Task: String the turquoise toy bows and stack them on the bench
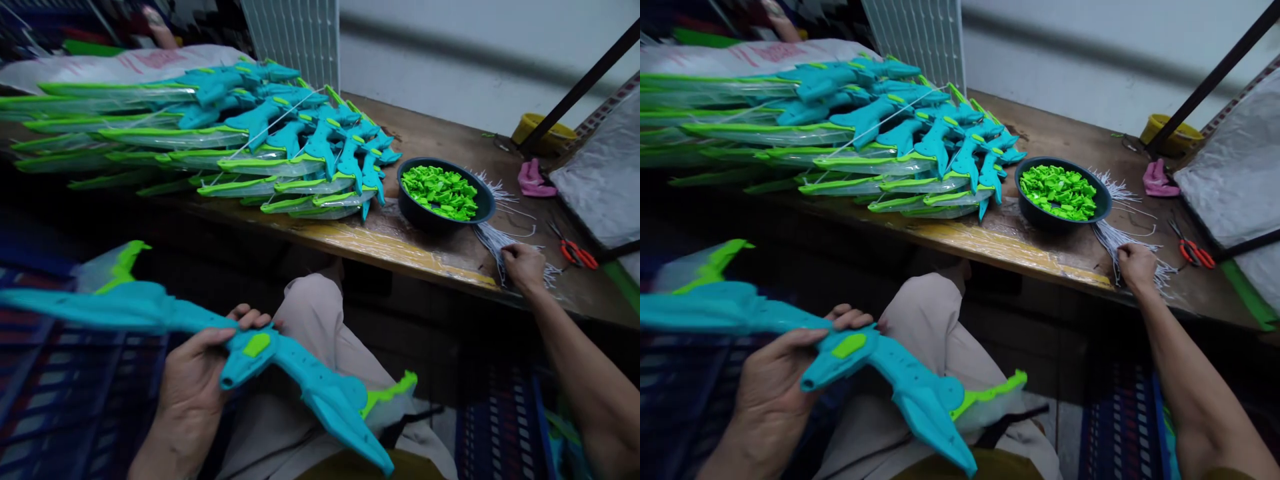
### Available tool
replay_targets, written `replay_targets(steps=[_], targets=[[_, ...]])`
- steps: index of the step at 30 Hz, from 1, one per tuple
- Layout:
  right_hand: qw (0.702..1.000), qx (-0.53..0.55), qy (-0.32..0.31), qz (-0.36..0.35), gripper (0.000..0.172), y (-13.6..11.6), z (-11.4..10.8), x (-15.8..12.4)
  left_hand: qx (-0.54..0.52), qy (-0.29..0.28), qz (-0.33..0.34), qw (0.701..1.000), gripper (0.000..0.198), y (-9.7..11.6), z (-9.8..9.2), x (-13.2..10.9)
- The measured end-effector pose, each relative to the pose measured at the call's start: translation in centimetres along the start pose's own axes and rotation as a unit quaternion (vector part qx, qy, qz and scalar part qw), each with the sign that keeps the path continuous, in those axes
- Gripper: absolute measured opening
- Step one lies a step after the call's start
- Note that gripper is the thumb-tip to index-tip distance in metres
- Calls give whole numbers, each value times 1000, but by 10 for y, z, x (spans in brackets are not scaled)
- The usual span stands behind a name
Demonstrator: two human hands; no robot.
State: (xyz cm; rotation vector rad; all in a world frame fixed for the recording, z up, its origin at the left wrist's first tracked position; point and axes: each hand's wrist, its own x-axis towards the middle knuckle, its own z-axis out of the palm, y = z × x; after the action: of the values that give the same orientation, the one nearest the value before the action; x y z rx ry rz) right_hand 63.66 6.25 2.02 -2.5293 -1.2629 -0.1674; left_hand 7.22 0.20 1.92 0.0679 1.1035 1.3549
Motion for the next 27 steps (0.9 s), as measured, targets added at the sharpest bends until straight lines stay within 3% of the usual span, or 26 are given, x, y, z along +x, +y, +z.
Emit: replay_targets(steps=[4, 7, 9, 11, 15, 16, 17, 18, 20, 23, 25, 27], targets=[[998, 39, 48, 10, 17, -5, -8, -5, -89, -46, 62, 993, 15, -7, 4, -8], [991, 79, 110, 15, 16, -16, -17, -15, -65, -45, 98, 992, 8, -19, 5, -5], [982, 119, 147, 1, 13, -34, -20, -34, -15, -59, 129, 990, 13, -32, 3, -2], [974, 174, 141, -45, 15, -63, -18, -69, 45, -98, 148, 983, 16, -47, 2, -1], [927, 287, -14, -243, 21, -143, -8, -176, 128, -202, 97, 966, 30, -75, 4, -5], [895, 315, -66, -310, 19, -163, -6, -205, 140, -220, 75, 962, 34, -79, 5, -6], [831, 359, -135, -403, 16, -181, -5, -231, 148, -236, 56, 959, 36, -83, 7, -6], [781, 379, -149, -474, 17, -196, -6, -254, 151, -248, 41, 956, 35, -85, 8, -6], [716, 381, -155, -564, 19, -215, -9, -288, 151, -277, 40, 948, 27, -85, 9, -3], [693, 377, -220, -574, 17, -221, -16, -302, 131, -298, 84, 942, 22, -78, 4, 2], [691, 411, -270, -530, 14, -219, -17, -294, 107, -297, 107, 943, 28, -72, -3, 5], [712, 457, -284, -451, 9, -221, -11, -278, 80, -306, 117, 941, 24, -66, -12, 4]])
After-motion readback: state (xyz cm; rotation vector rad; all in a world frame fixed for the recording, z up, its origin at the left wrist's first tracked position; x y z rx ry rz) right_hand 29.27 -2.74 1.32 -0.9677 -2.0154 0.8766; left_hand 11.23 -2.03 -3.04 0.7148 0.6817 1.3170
